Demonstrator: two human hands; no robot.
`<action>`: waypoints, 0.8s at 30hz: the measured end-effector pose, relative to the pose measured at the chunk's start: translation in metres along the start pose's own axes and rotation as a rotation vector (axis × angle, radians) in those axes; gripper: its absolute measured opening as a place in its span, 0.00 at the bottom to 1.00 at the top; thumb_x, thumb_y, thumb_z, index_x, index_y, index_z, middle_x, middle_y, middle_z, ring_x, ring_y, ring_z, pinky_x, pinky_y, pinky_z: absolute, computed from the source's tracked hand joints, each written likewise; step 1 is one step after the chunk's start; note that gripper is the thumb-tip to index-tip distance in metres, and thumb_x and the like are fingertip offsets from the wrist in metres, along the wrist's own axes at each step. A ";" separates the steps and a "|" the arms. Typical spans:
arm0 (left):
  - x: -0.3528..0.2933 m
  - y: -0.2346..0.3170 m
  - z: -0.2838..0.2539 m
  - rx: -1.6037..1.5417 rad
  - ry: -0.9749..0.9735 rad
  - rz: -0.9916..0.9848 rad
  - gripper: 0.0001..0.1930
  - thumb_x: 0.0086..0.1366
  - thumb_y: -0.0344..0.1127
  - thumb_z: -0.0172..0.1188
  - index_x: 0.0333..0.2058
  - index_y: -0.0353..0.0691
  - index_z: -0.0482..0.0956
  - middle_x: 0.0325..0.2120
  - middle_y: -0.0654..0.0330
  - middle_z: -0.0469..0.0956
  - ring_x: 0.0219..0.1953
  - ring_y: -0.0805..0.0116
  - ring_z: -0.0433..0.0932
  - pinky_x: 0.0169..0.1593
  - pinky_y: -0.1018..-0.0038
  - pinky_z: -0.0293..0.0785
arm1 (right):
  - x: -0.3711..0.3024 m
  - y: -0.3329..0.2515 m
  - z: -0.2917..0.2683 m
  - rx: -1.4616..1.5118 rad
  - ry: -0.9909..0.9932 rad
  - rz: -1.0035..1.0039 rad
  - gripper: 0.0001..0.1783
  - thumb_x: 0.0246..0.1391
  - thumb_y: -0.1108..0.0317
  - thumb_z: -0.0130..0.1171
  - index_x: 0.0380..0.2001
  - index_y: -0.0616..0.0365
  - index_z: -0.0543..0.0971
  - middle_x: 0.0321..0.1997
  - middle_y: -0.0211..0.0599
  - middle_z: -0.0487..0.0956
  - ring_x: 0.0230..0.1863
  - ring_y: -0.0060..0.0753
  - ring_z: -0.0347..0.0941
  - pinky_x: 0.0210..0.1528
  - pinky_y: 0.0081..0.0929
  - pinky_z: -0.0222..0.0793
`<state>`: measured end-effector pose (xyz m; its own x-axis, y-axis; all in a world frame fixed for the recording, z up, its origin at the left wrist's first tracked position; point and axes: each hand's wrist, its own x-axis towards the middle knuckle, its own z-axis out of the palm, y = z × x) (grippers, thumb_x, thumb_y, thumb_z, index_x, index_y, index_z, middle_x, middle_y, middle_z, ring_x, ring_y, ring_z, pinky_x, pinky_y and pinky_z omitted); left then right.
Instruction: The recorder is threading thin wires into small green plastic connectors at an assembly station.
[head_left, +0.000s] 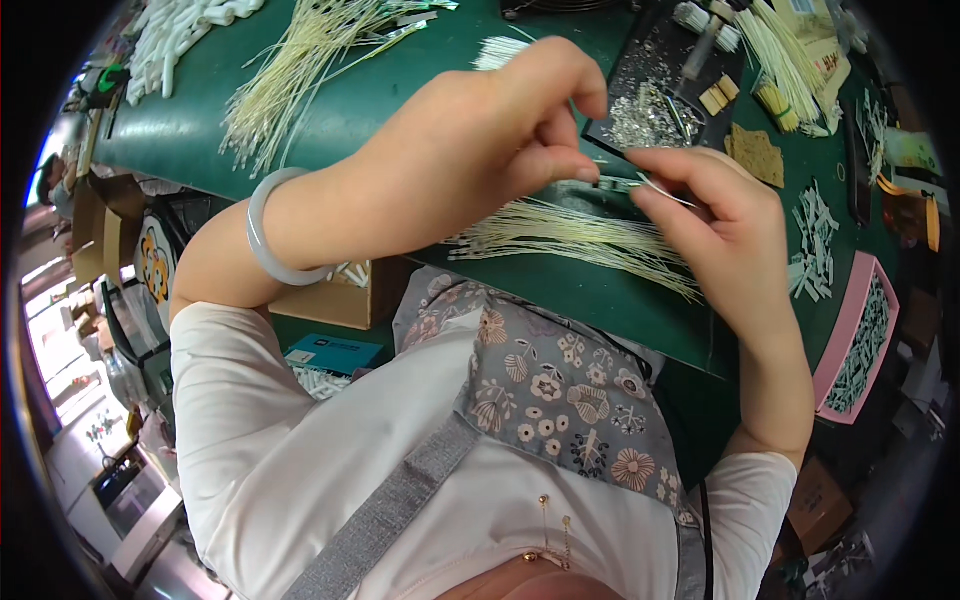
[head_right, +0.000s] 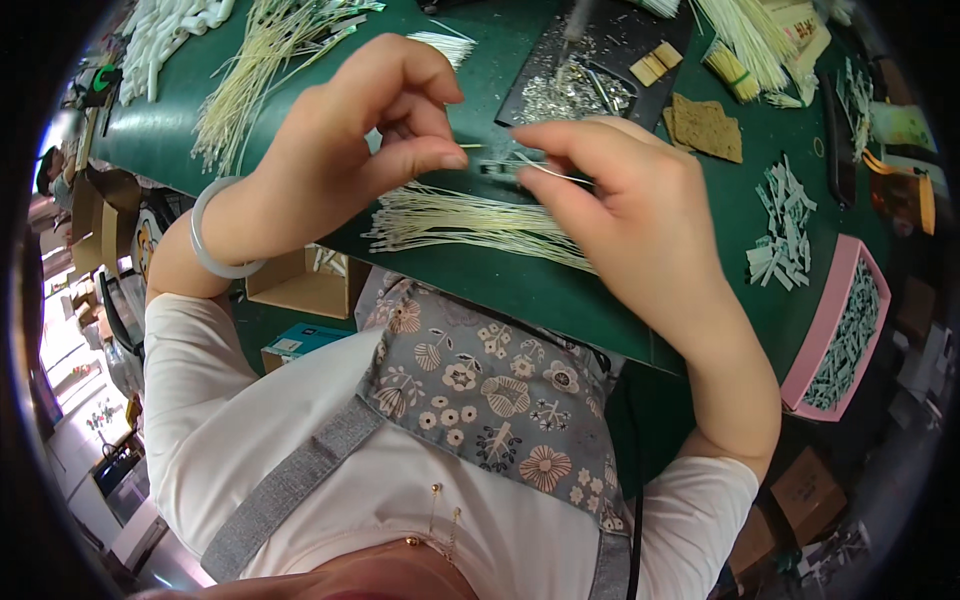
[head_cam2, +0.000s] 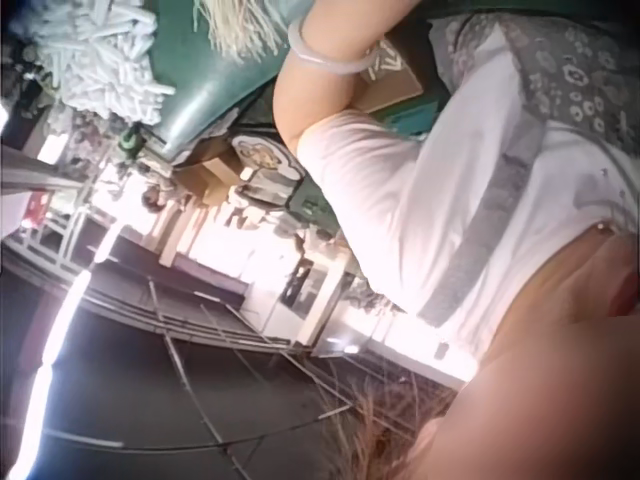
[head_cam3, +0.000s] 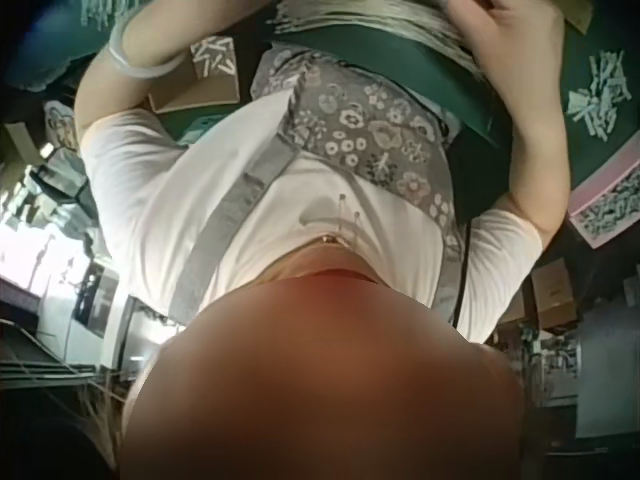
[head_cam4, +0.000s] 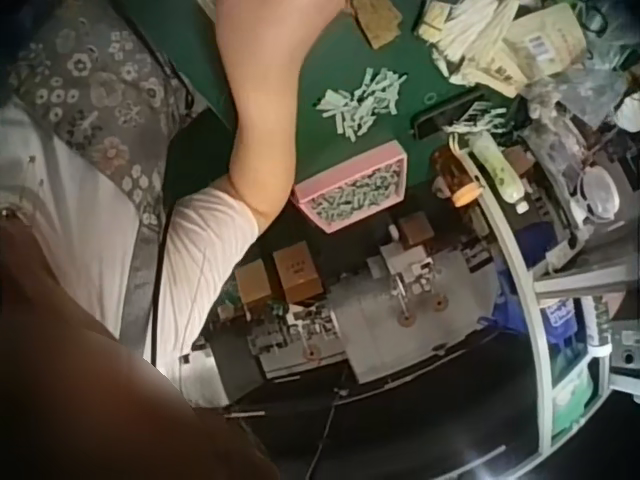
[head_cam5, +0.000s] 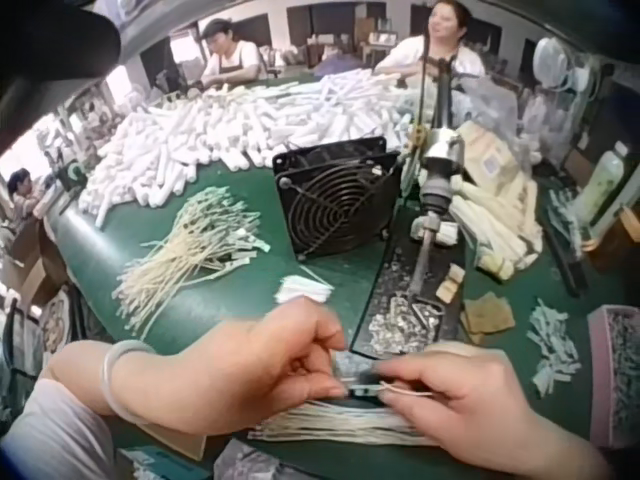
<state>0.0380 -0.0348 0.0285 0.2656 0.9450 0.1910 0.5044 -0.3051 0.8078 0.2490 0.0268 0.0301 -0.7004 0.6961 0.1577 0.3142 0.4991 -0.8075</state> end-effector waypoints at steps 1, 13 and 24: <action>0.002 0.002 0.002 -0.007 -0.005 0.005 0.17 0.54 0.22 0.61 0.40 0.35 0.64 0.23 0.63 0.72 0.27 0.81 0.73 0.30 0.84 0.67 | 0.002 -0.002 0.003 -0.011 0.010 -0.028 0.09 0.42 0.75 0.61 0.32 0.61 0.79 0.25 0.37 0.75 0.25 0.31 0.72 0.28 0.22 0.67; 0.026 -0.007 0.012 0.081 -0.059 0.246 0.06 0.53 0.25 0.61 0.29 0.36 0.73 0.22 0.59 0.71 0.24 0.70 0.70 0.27 0.78 0.66 | -0.005 0.004 0.003 -0.071 0.101 -0.079 0.04 0.43 0.77 0.60 0.26 0.62 0.78 0.23 0.36 0.76 0.25 0.31 0.73 0.26 0.22 0.67; 0.024 -0.013 0.020 -0.125 -0.083 0.054 0.04 0.55 0.22 0.58 0.28 0.34 0.72 0.31 0.61 0.73 0.30 0.78 0.70 0.33 0.83 0.67 | -0.009 0.012 0.010 0.118 0.161 0.071 0.06 0.45 0.77 0.59 0.30 0.61 0.79 0.24 0.31 0.76 0.23 0.18 0.70 0.25 0.15 0.64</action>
<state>0.0542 -0.0102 0.0117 0.3586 0.9132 0.1935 0.3825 -0.3328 0.8619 0.2530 0.0218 0.0134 -0.5647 0.8057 0.1787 0.2757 0.3883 -0.8793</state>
